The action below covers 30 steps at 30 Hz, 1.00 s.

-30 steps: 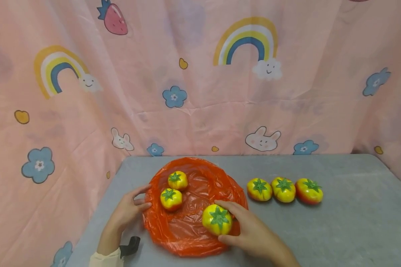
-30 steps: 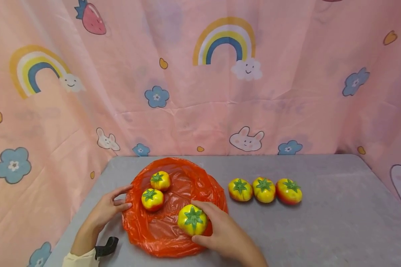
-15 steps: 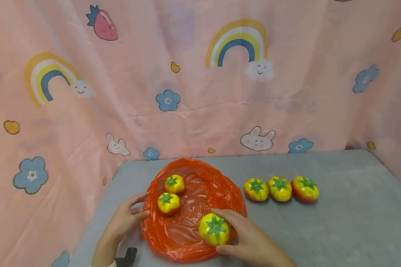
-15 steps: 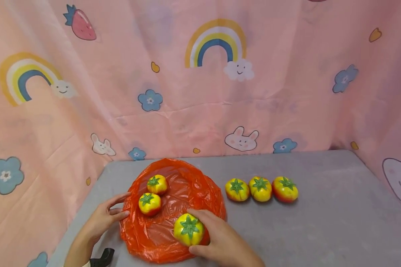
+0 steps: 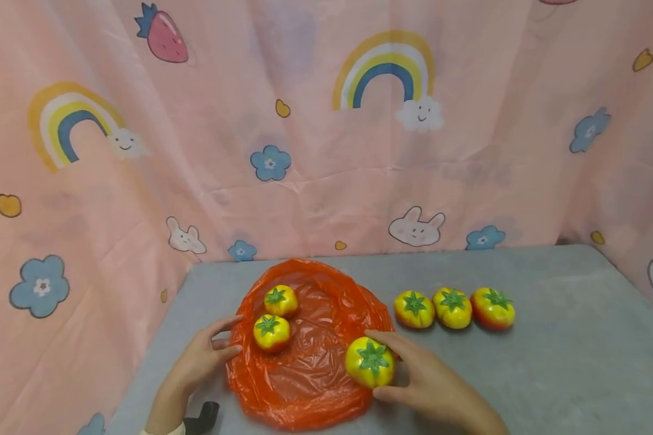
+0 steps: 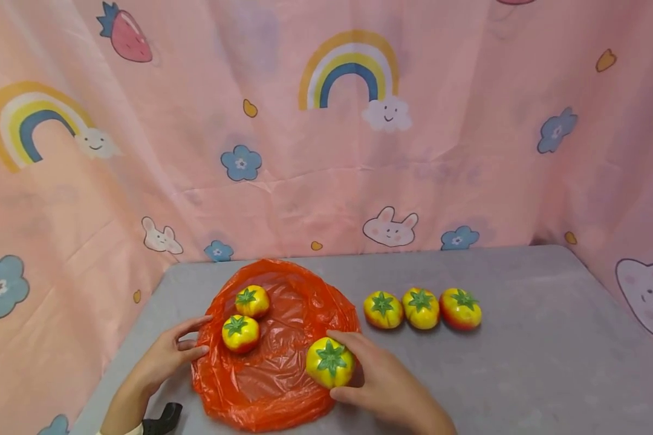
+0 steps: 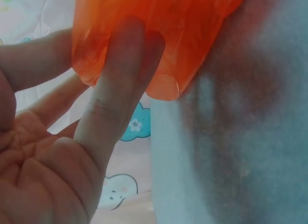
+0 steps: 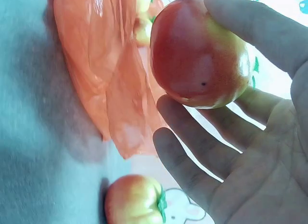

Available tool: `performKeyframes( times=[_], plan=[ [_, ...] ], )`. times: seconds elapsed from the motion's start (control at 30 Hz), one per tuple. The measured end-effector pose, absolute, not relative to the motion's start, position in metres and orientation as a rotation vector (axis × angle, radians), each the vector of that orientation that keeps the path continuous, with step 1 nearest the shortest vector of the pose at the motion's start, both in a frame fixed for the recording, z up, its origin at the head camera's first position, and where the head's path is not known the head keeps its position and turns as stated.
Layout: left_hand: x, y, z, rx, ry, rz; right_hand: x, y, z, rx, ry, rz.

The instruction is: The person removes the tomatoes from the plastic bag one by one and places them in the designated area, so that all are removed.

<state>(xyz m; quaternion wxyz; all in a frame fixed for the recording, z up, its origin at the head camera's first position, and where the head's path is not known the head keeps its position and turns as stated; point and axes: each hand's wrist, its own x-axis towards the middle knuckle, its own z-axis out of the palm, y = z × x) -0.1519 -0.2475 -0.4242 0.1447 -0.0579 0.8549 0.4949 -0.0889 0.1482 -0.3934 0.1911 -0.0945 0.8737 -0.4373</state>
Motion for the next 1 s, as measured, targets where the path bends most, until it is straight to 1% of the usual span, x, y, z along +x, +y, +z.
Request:
performKeyframes(
  times=[0.37,0.8,1.0],
  plan=[
    [-0.152,-0.249,-0.425,-0.181,2.477,1.415,-0.098,0.172,-0.395,-0.099,2.513,-1.211],
    [-0.149,-0.249,-0.426,-0.188,2.463,1.442,-0.104,0.205,-0.401,-0.239,2.691,-1.165],
    [-0.149,-0.248,-0.421,-0.203,2.465,1.435,-0.108,0.215,-0.408,-0.195,2.683,-1.143]
  ],
)
